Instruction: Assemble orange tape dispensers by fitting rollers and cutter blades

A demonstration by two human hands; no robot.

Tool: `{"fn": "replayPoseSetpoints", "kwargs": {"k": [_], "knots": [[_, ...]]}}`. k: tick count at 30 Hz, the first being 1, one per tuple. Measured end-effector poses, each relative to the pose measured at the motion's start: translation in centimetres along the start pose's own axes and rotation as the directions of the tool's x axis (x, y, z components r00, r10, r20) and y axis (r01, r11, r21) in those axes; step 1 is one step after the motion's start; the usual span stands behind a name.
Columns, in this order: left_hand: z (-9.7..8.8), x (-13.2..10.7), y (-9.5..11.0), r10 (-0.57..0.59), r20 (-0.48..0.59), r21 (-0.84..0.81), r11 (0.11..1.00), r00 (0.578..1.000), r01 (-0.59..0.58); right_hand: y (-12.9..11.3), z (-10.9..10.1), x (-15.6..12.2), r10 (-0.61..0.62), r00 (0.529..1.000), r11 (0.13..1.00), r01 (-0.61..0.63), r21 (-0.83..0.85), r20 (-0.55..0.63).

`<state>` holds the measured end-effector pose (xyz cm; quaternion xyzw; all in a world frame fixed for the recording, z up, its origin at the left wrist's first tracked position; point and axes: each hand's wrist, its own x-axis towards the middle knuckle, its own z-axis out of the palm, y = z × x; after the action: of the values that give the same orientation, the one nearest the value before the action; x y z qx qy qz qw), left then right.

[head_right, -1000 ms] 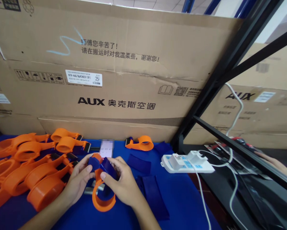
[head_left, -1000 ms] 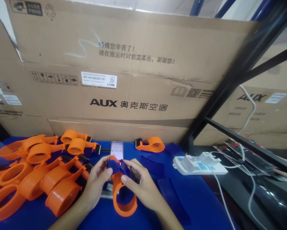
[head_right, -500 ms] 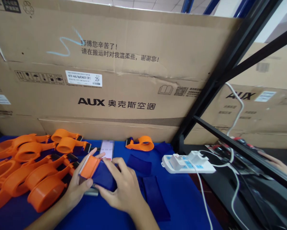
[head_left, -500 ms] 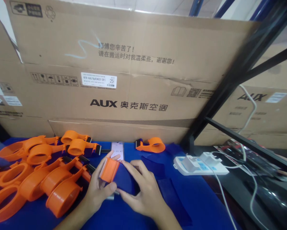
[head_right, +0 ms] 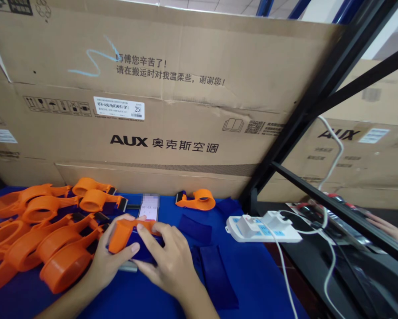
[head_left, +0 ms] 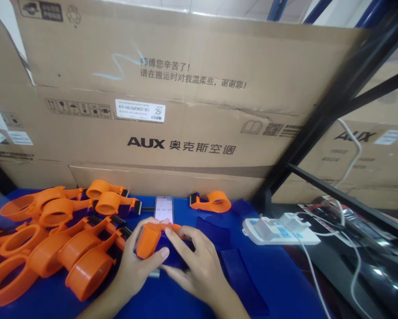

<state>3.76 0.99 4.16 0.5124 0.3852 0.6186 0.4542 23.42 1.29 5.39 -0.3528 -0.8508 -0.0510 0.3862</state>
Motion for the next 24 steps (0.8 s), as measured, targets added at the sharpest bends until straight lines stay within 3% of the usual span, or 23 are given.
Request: {"fn": "replayPoseSetpoints", "kwargs": {"k": [6,10,14,21,24], "knots": [[-0.1,-0.1,0.1,-0.051,0.003,-0.011,0.999,0.999,0.051,-0.3,0.1,-0.2,0.024,1.0,0.998,-0.023,0.051,-0.012],[-0.3,-0.5,-1.1,-0.059,0.11,-0.114,0.991,0.992,0.071,-0.3,-0.4,0.0,0.118,0.993,0.976,-0.11,0.186,-0.031],[-0.4,-1.1,-1.8,-0.027,0.22,-0.162,0.985,0.975,0.064,0.0,-0.7,0.5,0.233,0.972,0.888,-0.227,0.399,0.034],[0.0,-2.0,-0.6,-0.072,0.476,-0.219,0.955,0.877,0.197,0.0,0.2,0.6,0.422,0.897,0.784,-0.434,0.444,0.132],[0.1,-2.1,-0.7,-0.046,0.524,-0.178,0.971,0.85,0.162,0.2,0.3,0.7,0.433,0.875,0.752,-0.484,0.447,0.219]]}}
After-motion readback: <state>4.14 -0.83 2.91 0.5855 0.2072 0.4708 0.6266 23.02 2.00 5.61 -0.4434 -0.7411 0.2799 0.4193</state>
